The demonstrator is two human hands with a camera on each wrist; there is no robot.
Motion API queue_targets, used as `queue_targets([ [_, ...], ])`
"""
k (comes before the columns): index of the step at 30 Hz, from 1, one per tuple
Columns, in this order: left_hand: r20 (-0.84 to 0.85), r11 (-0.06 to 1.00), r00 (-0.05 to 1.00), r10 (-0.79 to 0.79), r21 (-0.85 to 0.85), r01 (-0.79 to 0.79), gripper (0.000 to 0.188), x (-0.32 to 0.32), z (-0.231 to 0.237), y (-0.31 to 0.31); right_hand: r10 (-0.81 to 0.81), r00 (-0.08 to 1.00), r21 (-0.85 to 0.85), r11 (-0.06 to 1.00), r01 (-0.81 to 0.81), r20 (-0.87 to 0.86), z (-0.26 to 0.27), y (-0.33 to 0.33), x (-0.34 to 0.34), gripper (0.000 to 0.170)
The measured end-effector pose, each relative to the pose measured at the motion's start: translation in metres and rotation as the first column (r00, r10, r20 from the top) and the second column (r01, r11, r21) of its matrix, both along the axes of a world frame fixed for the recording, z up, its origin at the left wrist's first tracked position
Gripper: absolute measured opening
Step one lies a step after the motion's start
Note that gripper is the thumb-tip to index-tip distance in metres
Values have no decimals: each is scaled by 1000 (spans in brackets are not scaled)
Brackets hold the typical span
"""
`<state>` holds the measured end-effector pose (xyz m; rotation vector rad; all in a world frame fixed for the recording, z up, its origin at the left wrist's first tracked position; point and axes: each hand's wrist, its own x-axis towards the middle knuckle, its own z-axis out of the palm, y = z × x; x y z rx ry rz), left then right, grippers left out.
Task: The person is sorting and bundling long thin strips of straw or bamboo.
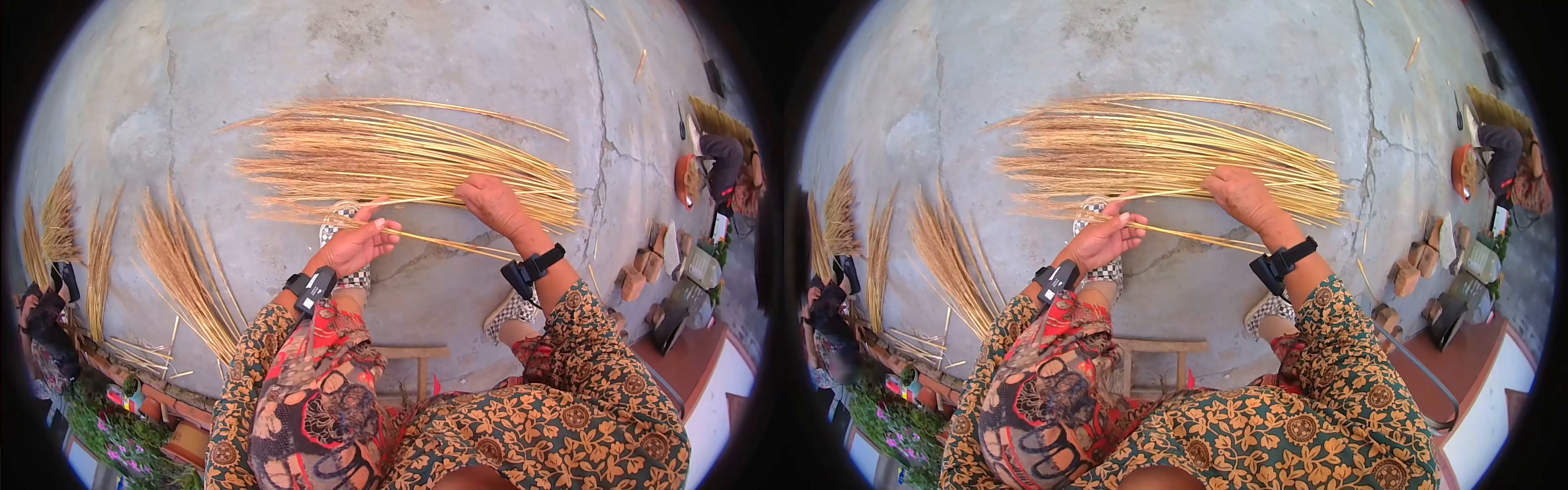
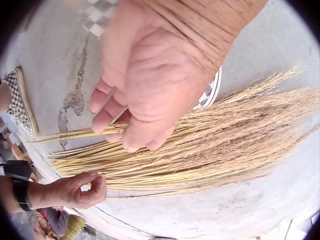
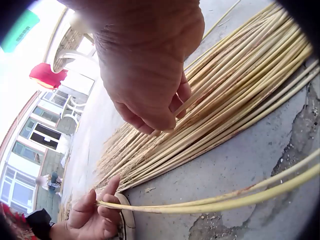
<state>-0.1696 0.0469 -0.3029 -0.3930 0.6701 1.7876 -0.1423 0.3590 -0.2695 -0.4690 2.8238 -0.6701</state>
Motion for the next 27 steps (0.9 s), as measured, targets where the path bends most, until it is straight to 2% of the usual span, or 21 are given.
queue_targets([
  [2, 17, 1000, 1000, 14, 25, -15, 36, 0, -4, -1, 53, 997, -38, 998, -51, 52, -3, -1, 4, 11],
  [3, 44, 999, 999, 15, 39, -17, 35, -2, -6, -1, 55, 982, -45, 998, -48, 180, -4, 0, 3, 14],
  [6, 58, 1000, 998, 3, 14, -4, 34, -2, -7, -2, 37, 932, -114, 993, 5, 362, -5, 2, -19, 20],
  [7, 52, 1000, 999, -3, -4, 3, 33, -2, -6, -2, -98, 887, -195, 959, 205, 451, -5, 1, -33, 26],
  [10, 44, 999, 998, -43, 7, 43, 32, -3, -5, -2, -306, 927, -98, 938, 332, 215, -30, 4, -71, 25],
  [13, 45, 999, 998, -42, -3, 42, 32, -2, -6, -2, -355, 904, -2, 931, 366, 237, -52, 16, -96, 25],
  [16, 36, 999, 998, -46, 5, 46, 32, -3, -3, -2, -450, 873, -13, 888, 460, 187, -41, 21, -115, 24],
  [17, 36, 999, 998, -47, -3, 48, 32, -3, -3, -2, -505, 826, -3, 853, 522, 250, -37, 22, -119, 26],
  [23, 42, 999, 998, -49, 6, 49, 32, -3, -5, -1, -450, 875, 15, 890, 455, 177, -40, 13, -107, 23],
  [27, 25, 999, 998, -53, 1, 53, 32, -3, 1, 0, -381, 923, 169, 914, 368, 50, -42, 8, -104, 13],
])
